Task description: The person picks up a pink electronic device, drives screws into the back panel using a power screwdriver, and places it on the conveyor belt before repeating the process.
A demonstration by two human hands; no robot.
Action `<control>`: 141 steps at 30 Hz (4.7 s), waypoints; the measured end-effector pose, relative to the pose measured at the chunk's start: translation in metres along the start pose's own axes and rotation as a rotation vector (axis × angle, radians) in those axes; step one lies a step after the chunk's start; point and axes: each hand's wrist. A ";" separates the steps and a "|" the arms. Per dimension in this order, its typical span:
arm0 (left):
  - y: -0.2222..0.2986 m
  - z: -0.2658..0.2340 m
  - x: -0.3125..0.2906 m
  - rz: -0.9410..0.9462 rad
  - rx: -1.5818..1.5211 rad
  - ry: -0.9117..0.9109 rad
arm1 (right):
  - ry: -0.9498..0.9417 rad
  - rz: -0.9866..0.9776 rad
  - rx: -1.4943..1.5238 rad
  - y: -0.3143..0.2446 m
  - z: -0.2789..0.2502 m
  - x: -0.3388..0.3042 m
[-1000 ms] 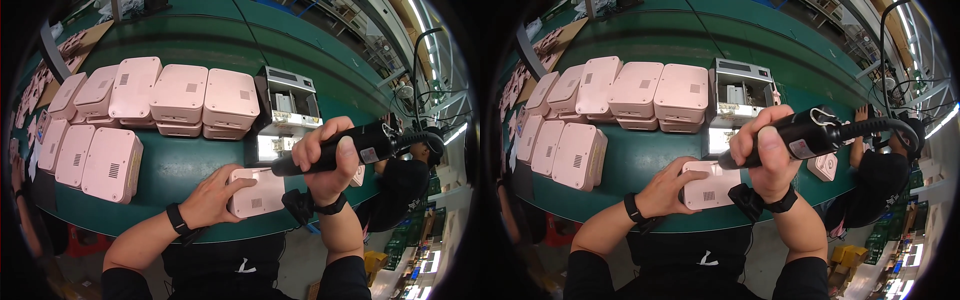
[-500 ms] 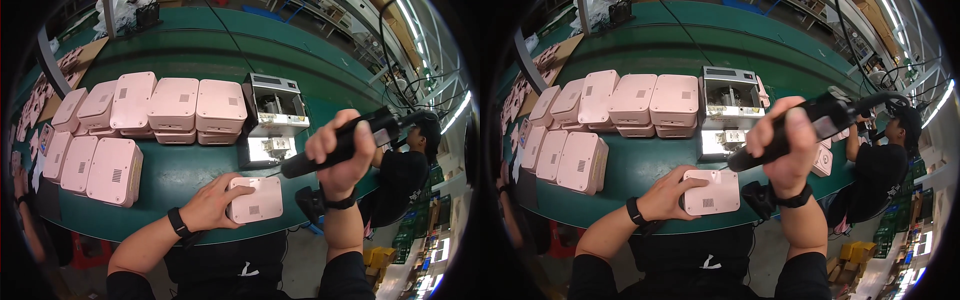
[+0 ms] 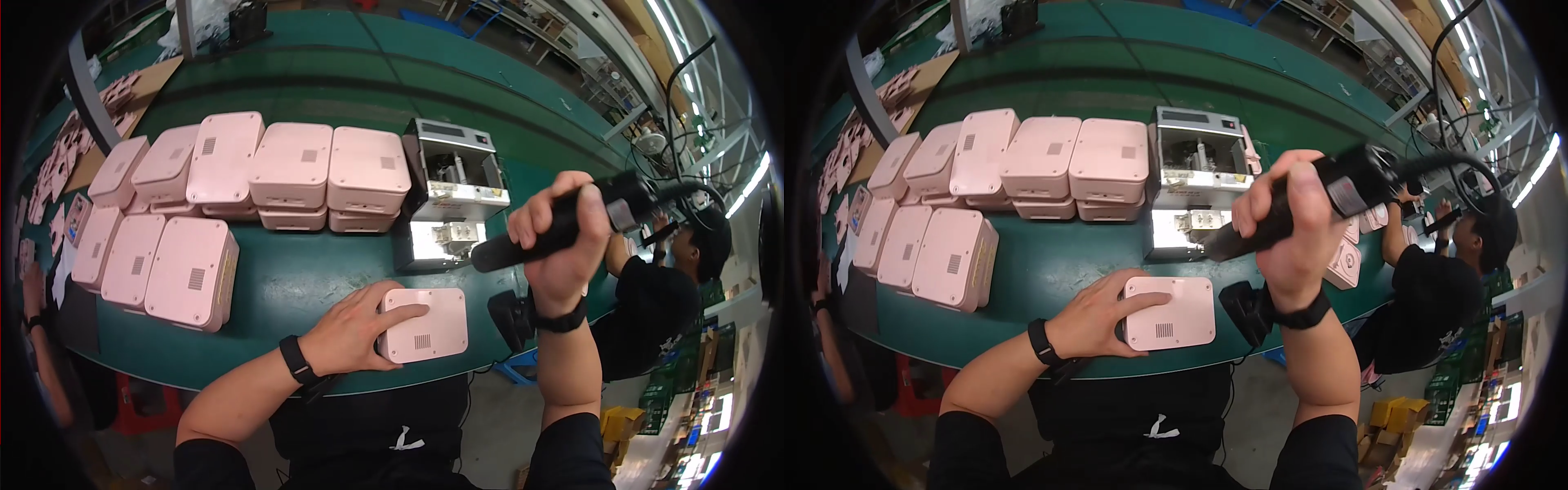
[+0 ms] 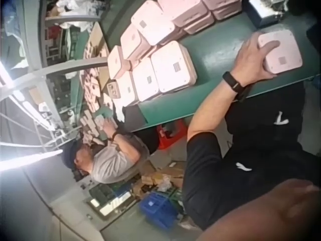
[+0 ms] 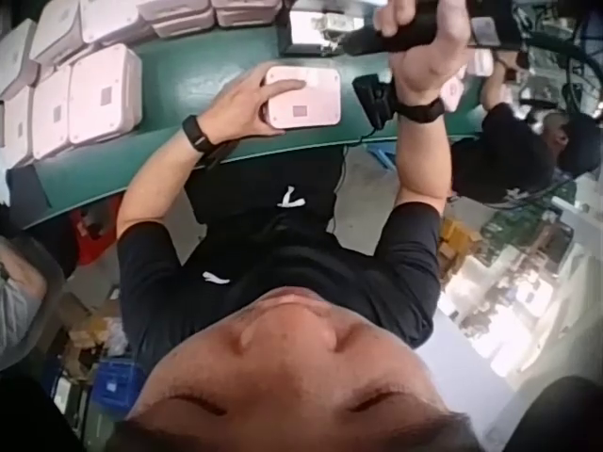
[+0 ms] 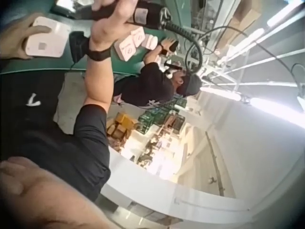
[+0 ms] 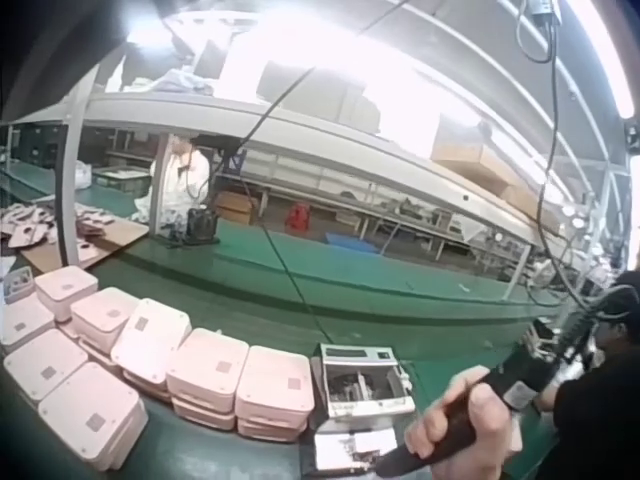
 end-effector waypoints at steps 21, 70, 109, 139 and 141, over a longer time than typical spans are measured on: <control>-0.008 0.006 -0.006 0.020 -0.040 0.046 | -0.244 0.319 0.037 -0.005 0.068 -0.050; -0.003 -0.002 0.005 -0.051 0.047 0.074 | -0.038 0.003 -0.078 -0.006 -0.034 -0.089; -0.014 -0.003 -0.001 -0.038 0.055 0.107 | -0.093 -0.012 -0.053 -0.023 0.017 -0.080; -0.006 -0.006 0.001 -0.053 0.043 0.094 | -0.127 -0.045 -0.018 -0.026 0.017 -0.058; -0.004 -0.005 0.001 -0.051 0.047 0.090 | -0.115 -0.115 -0.013 -0.022 0.007 -0.034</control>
Point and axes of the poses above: each hand's wrist, its own x-axis towards the middle knuckle, its own z-axis out of the palm, y = z × x, and after that the axes turned 3 degrees about y, right-handed
